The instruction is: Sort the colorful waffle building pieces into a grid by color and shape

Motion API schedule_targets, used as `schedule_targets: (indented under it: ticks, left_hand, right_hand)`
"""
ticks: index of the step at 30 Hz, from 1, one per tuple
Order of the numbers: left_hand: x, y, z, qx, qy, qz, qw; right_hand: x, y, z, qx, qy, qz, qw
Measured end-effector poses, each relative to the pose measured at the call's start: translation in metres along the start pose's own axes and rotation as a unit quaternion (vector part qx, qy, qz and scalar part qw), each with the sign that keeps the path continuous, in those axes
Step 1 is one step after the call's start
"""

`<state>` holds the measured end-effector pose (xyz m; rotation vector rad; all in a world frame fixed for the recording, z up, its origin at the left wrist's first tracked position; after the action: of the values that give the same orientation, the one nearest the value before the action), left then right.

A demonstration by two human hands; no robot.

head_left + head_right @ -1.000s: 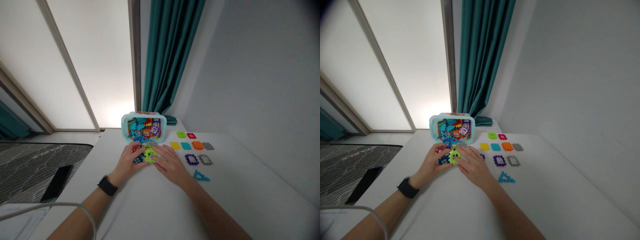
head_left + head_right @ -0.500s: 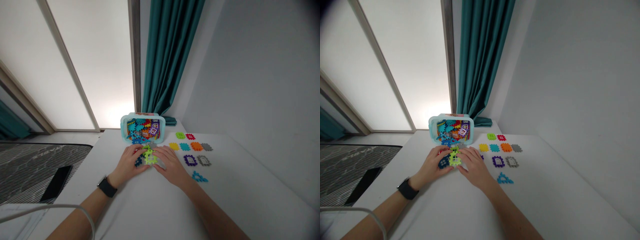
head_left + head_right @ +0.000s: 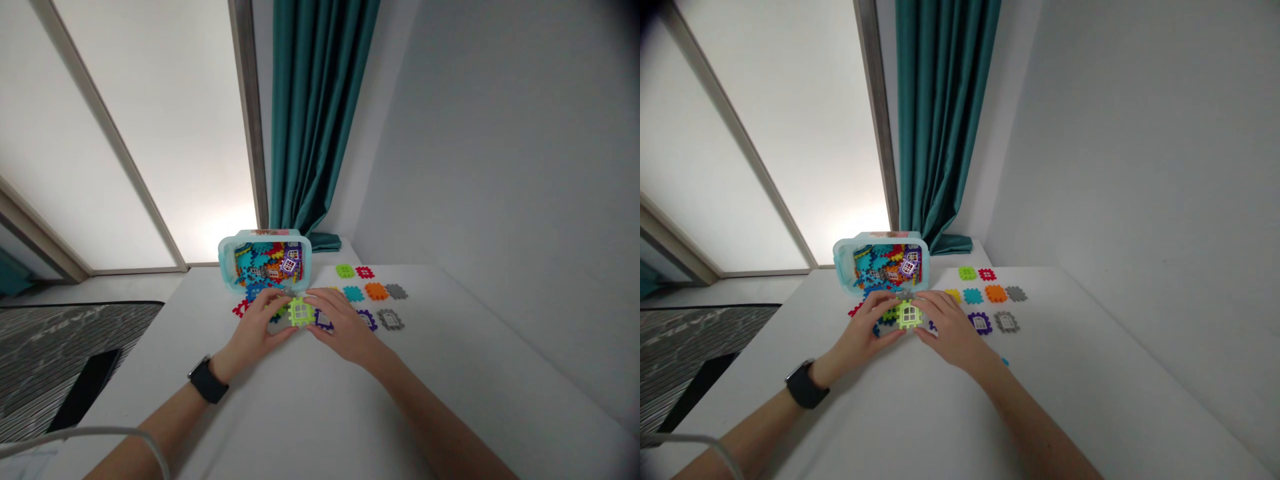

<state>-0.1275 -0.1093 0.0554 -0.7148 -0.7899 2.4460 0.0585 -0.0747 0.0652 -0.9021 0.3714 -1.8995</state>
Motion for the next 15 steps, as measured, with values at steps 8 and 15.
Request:
schedule_targets:
  ticks: [8, 15]
  left_hand:
    - [-0.014, -0.034, -0.053, 0.041, 0.033, 0.024, 0.998]
    - [-0.013, -0.072, -0.101, 0.066, 0.057, 0.052, 0.995]
  right_hand:
    - [-0.042, 0.019, 0.040, 0.002, 0.026, -0.032, 0.999]
    - [-0.096, 0.028, 0.062, -0.007, 0.079, -0.056, 0.995]
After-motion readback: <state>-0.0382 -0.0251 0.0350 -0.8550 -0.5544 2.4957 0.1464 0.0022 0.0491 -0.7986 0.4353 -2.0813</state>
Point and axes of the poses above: each hand's wrist, its own y-axis away from the middle knuckle, its own z-axis out of the back of the hand, x = y × z, the point moved 5 cm from there along -y, towards the middle knuckle, and after that the axes turned 8 degrees about -y, right-handed, at the moved point
